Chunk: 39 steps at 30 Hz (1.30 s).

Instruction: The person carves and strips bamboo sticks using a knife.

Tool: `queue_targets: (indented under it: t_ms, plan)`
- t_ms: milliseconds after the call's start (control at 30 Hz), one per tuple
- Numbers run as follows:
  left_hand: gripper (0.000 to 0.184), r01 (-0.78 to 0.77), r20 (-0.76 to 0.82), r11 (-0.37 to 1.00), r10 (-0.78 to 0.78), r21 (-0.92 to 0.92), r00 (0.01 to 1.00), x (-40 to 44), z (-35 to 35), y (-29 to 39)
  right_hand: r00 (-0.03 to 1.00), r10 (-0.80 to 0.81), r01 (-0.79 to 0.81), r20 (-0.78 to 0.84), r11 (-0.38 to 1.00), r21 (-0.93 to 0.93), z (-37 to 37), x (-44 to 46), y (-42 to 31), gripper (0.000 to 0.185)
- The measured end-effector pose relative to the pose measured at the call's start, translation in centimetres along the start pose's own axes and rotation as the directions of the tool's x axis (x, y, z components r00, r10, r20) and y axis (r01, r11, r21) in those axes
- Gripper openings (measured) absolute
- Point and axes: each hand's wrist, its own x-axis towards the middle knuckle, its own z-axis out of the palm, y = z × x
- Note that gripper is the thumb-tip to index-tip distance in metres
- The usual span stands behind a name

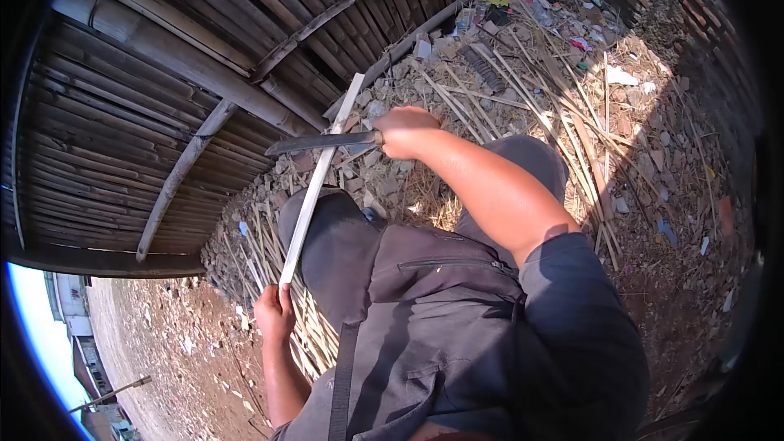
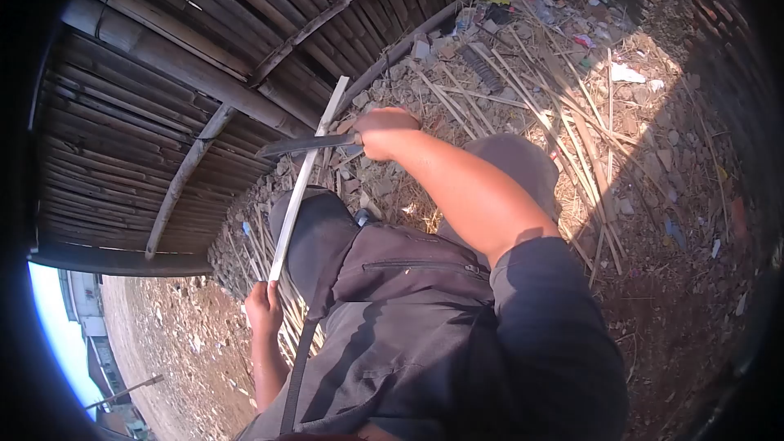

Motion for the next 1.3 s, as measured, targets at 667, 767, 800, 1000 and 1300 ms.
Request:
queue_targets:
  t_ms: [667,767,800,1000,1300]
  plan:
    - [0.040,-0.032,0.024,0.999,0.032,-0.027,0.999,1.2,0.0,1.3,0.968,-0.241,0.245,0.067,0.967,-0.071,1.8,-1.3,-3.3,0.019]
    - [0.041,-0.050,0.037,0.999,0.050,-0.008,0.998,0.6,-0.7,1.3,0.989,-0.096,0.102,0.115,0.993,-0.051,0.1,-1.0,-2.0,0.021]
    - [0.040,-0.051,0.031,0.999,0.051,-0.010,0.998,0.3,-1.0,1.2,0.993,0.056,-0.057,0.102,0.998,0.006,0.2,0.3,0.2,0.027]
    - [0.039,0.004,0.053,1.000,-0.002,-0.029,0.999,0.9,-1.3,1.8,0.994,0.093,-0.096,0.064,0.994,0.048,-0.9,-0.2,0.4,0.031]
    - [0.039,-0.001,0.029,0.997,0.003,-0.083,1.000,0.7,-0.5,1.8,0.992,-0.118,0.119,0.051,0.993,-0.022,0.2,-0.7,-1.6,0.021]
